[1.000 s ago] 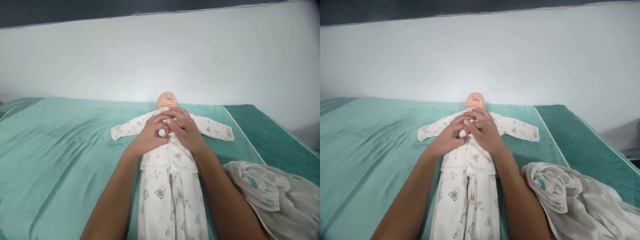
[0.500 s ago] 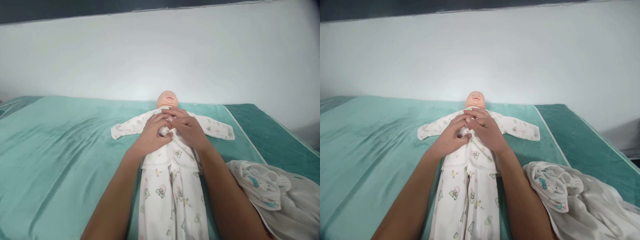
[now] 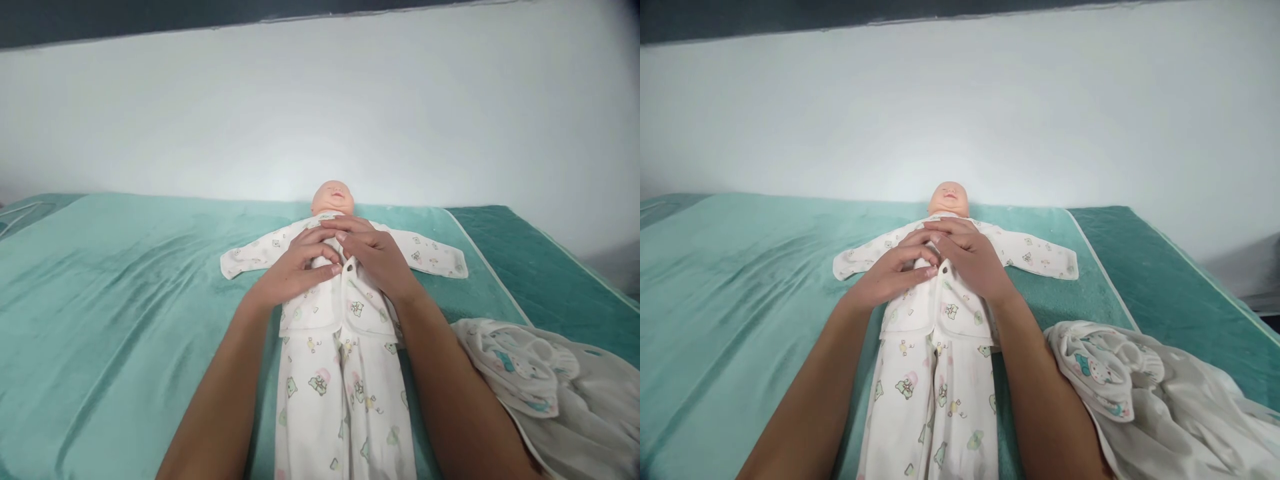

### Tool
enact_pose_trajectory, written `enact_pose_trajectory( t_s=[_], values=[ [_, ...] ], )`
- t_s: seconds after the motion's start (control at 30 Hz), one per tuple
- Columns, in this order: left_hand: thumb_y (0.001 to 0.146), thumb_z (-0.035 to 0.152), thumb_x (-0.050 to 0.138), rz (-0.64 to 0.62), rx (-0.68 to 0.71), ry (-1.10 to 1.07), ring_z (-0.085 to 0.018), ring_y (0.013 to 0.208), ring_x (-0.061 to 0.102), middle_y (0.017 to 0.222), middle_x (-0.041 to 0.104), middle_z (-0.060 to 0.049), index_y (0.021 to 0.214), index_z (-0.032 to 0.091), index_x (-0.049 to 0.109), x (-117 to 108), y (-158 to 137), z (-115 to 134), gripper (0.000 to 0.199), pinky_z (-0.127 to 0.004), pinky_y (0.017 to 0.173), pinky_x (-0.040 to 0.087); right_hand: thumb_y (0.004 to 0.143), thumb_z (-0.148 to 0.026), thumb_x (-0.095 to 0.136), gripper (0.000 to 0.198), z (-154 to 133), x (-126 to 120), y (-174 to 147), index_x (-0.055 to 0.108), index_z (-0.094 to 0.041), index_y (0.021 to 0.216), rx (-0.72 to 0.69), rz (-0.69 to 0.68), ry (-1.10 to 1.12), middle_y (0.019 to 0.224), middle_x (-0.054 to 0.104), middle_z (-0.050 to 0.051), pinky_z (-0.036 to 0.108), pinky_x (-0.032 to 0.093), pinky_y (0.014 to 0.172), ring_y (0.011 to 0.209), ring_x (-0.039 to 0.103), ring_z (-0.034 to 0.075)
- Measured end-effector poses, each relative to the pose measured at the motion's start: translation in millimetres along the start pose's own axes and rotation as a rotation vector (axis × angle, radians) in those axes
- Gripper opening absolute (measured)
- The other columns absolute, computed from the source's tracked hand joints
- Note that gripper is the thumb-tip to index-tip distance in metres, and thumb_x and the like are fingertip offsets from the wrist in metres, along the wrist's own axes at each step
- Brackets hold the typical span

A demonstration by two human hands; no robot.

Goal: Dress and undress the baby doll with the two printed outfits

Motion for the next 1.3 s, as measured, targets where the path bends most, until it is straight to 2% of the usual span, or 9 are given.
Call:
enact_pose_trajectory(
  t_s=[0.23,0.43,0.5,0.67,0.8,0.9,1.07,1.17,1.3],
  values=[
    [0.09,0.033,0.061,0.195,-0.127,-0.219,-0.026,0.137,0.046,0.143,0.055,-0.006,0.076,0.021,0.054,-13,-5,-16,0.02,-0.044,0.11,0.037,0.084,-0.032,0.059,0.023,19,-28,-7,0.07,-0.021,0.068,0.181,0.347,0.132,0.095,0.073,0.001,0.036,0.047,0.091,0.097,0.064,0.021],
    [0.088,0.037,0.061,0.612,-0.242,-0.332,-0.022,0.115,0.063,0.132,0.061,-0.007,0.077,0.02,0.045,-43,-17,-49,0.025,-0.04,0.103,0.045,0.081,-0.037,0.057,0.028,39,-81,-30,0.06,-0.02,0.059,0.31,0.814,0.139,0.084,0.072,0.004,0.033,0.049,0.083,0.088,0.064,0.02],
    [0.087,0.038,0.061,0.641,-0.276,-0.309,-0.021,0.111,0.064,0.132,0.061,-0.006,0.082,0.021,0.047,-44,-19,-54,0.022,-0.039,0.099,0.046,0.081,-0.037,0.056,0.026,46,-94,-37,0.062,-0.019,0.064,0.364,0.9,0.07,0.084,0.072,0.005,0.034,0.049,0.085,0.089,0.064,0.02],
    [0.082,0.037,0.066,0.448,-0.286,-0.093,-0.023,0.12,0.057,0.135,0.059,-0.005,0.095,0.024,0.053,-28,-12,-44,0.022,-0.038,0.099,0.044,0.071,-0.031,0.068,0.015,60,-75,-18,0.065,-0.019,0.08,0.357,0.646,-0.006,0.101,0.073,0.005,0.038,0.049,0.095,0.098,0.066,0.021],
    [0.084,0.031,0.061,0.427,-0.238,0.057,-0.021,0.119,0.055,0.124,0.062,-0.003,0.087,0.023,0.051,-23,-8,-33,0.013,-0.035,0.1,0.042,0.065,-0.016,0.061,0.029,59,-58,-7,0.066,-0.02,0.094,0.25,0.492,-0.076,0.111,0.072,0.007,0.041,0.046,0.103,0.109,0.065,0.022],
    [0.086,0.028,0.056,0.527,-0.286,0.085,-0.017,0.099,0.059,0.102,0.065,0.0,0.076,0.022,0.048,-36,-13,-38,0.014,-0.031,0.09,0.044,0.061,-0.009,0.051,0.039,55,-57,-6,0.067,-0.019,0.095,0.201,0.429,-0.096,0.111,0.073,0.007,0.04,0.046,0.105,0.11,0.066,0.022],
    [0.078,0.017,0.053,0.852,-0.652,0.315,-0.016,0.067,0.049,0.067,0.048,0.003,0.071,0.023,0.042,-96,-60,-75,0.015,-0.03,0.064,0.038,0.054,-0.005,0.04,0.047,51,-87,-16,0.07,-0.02,0.087,0.23,0.516,-0.345,0.107,0.075,0.005,0.043,0.046,0.104,0.11,0.066,0.024],
    [0.075,0.01,0.049,0.904,-0.711,0.399,-0.02,0.075,0.057,0.081,0.059,0.0,0.083,0.024,0.048,-113,-74,-90,0.017,-0.034,0.068,0.043,0.06,-0.006,0.043,0.044,50,-103,-23,0.071,-0.02,0.091,0.261,0.614,-0.487,0.109,0.074,0.006,0.045,0.046,0.103,0.111,0.065,0.025],
    [0.083,0.012,0.048,0.781,-0.41,0.54,-0.024,0.114,0.057,0.116,0.065,-0.006,0.104,0.024,0.059,-95,-47,-76,0.027,-0.04,0.097,0.044,0.075,-0.015,0.051,0.036,56,-80,-12,0.072,-0.021,0.104,0.248,0.443,-0.532,0.123,0.071,0.006,0.046,0.043,0.108,0.119,0.061,0.027]
  ],
)
Point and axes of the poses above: each hand's wrist, its own y-axis towards the middle knuckle, its own x-axis out of the palm, z = x × y, the point moved 10 cm from there along y, towards the middle knuckle
